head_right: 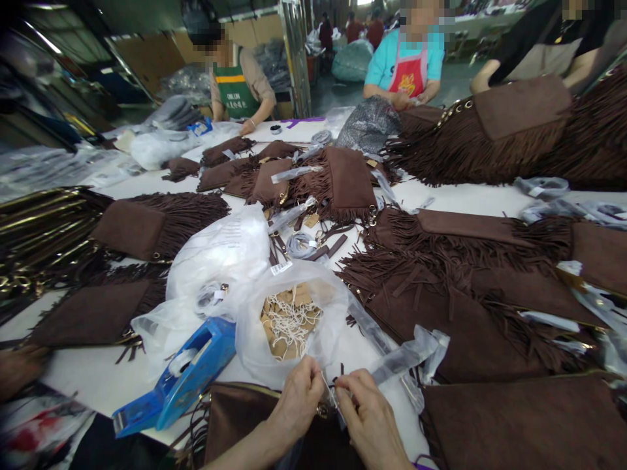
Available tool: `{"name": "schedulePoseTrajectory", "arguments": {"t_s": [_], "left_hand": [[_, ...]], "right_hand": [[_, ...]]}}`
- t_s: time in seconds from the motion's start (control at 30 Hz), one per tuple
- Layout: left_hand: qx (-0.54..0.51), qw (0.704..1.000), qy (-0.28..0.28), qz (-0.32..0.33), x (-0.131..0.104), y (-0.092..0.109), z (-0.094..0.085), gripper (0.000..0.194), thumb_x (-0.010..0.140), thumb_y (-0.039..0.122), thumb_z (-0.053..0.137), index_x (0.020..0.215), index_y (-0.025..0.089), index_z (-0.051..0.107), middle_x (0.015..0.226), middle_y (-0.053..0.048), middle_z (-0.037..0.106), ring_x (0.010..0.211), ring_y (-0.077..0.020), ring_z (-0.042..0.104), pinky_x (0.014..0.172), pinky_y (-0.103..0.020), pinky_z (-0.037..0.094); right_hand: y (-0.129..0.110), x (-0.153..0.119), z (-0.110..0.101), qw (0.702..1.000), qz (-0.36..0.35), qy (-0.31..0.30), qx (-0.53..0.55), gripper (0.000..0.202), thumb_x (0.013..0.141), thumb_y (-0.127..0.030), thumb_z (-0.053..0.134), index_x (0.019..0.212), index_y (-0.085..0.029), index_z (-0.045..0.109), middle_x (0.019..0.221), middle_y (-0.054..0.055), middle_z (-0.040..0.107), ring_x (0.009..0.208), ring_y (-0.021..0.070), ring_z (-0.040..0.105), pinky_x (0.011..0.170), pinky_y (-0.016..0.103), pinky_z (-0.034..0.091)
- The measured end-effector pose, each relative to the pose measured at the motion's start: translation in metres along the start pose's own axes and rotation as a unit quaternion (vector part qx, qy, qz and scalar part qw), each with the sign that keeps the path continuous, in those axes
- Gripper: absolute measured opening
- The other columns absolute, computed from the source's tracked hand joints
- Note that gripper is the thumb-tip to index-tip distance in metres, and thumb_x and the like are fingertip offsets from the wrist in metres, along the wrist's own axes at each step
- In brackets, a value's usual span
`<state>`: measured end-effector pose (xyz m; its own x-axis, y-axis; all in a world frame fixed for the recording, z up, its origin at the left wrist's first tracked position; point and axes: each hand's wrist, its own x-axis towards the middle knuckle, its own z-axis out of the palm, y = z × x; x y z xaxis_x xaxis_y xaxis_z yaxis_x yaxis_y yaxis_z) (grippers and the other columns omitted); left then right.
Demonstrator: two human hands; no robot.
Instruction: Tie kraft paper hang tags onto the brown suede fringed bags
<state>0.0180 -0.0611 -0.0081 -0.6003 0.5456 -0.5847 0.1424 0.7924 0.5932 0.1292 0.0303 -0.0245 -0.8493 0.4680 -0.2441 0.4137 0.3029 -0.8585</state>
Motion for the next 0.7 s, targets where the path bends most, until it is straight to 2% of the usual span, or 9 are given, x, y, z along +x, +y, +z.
{"name": "schedulePoseTrajectory", "arguments": {"t_s": [0.1, 0.2, 0.27, 0.37, 0.47, 0.57, 0.7], "left_hand": [[-0.027, 0.999, 0.017, -0.005, 0.002, -0.005, 0.003, 0.017, 0.080, 0.010, 0.033, 0.068, 0.022, 0.033, 0.063, 0.005, 0.038, 0.065, -0.0137, 0.045, 0.066, -0.025, 0.035], [-0.069, 0.997, 0.024, 0.002, 0.003, -0.010, 0.005, 0.015, 0.080, 0.011, 0.032, 0.069, 0.021, 0.035, 0.062, 0.005, 0.041, 0.061, -0.0128, 0.046, 0.064, -0.025, 0.036], [-0.119, 0.993, 0.009, 0.011, 0.003, -0.013, 0.005, 0.013, 0.079, 0.011, 0.033, 0.071, 0.020, 0.039, 0.061, 0.005, 0.044, 0.059, -0.0119, 0.046, 0.061, -0.024, 0.036], [-0.218, 0.973, -0.072, -0.005, 0.004, -0.014, 0.003, 0.009, 0.069, 0.011, 0.043, 0.072, 0.018, 0.047, 0.056, 0.006, 0.047, 0.053, -0.0102, 0.045, 0.054, -0.022, 0.033], [-0.266, 0.953, -0.136, -0.037, 0.007, -0.011, 0.003, 0.007, 0.056, 0.011, 0.049, 0.062, 0.015, 0.052, 0.048, 0.006, 0.046, 0.047, -0.0088, 0.041, 0.048, -0.021, 0.029], [-0.272, 0.952, -0.132, -0.042, 0.009, -0.008, 0.003, 0.002, 0.054, 0.014, 0.049, 0.054, 0.014, 0.051, 0.044, 0.006, 0.043, 0.045, -0.0077, 0.038, 0.046, -0.021, 0.026], [-0.280, 0.952, -0.120, -0.042, 0.009, -0.005, 0.004, 0.009, 0.057, 0.021, 0.049, 0.051, 0.015, 0.047, 0.043, 0.006, 0.043, 0.044, -0.0071, 0.037, 0.047, -0.020, 0.026]], "right_hand": [[-0.001, 0.013, 0.002, 0.997, 0.043, -0.046, 0.051, 0.019, 0.075, -0.034, 0.054, 0.065, -0.021, 0.064, 0.069, 0.000, 0.053, 0.067, 0.0174, 0.053, 0.064, 0.029, 0.040], [-0.001, 0.022, 0.004, 0.992, 0.062, -0.051, 0.099, 0.024, 0.069, -0.036, 0.055, 0.051, -0.019, 0.056, 0.061, -0.002, 0.048, 0.061, 0.0158, 0.049, 0.060, 0.028, 0.037], [-0.001, 0.027, 0.004, 0.985, 0.090, -0.044, 0.140, 0.027, 0.068, -0.041, 0.053, 0.052, -0.019, 0.052, 0.056, -0.004, 0.044, 0.056, 0.0135, 0.044, 0.056, 0.026, 0.035], [-0.003, 0.030, 0.004, 0.970, 0.138, -0.030, 0.197, 0.029, 0.069, -0.046, 0.050, 0.058, -0.019, 0.051, 0.051, -0.007, 0.037, 0.049, 0.0104, 0.035, 0.050, 0.024, 0.030], [-0.005, 0.030, 0.004, 0.957, 0.162, -0.026, 0.239, 0.031, 0.066, -0.047, 0.054, 0.055, -0.018, 0.050, 0.048, -0.008, 0.035, 0.046, 0.0089, 0.030, 0.047, 0.023, 0.026], [-0.006, 0.029, 0.005, 0.948, 0.171, -0.020, 0.268, 0.031, 0.065, -0.046, 0.057, 0.053, -0.019, 0.049, 0.047, -0.008, 0.035, 0.046, 0.0083, 0.029, 0.047, 0.022, 0.025], [-0.005, 0.027, 0.006, 0.940, 0.174, -0.014, 0.292, 0.030, 0.066, -0.044, 0.059, 0.055, -0.018, 0.052, 0.047, -0.008, 0.037, 0.046, 0.0081, 0.030, 0.047, 0.022, 0.025]]}}
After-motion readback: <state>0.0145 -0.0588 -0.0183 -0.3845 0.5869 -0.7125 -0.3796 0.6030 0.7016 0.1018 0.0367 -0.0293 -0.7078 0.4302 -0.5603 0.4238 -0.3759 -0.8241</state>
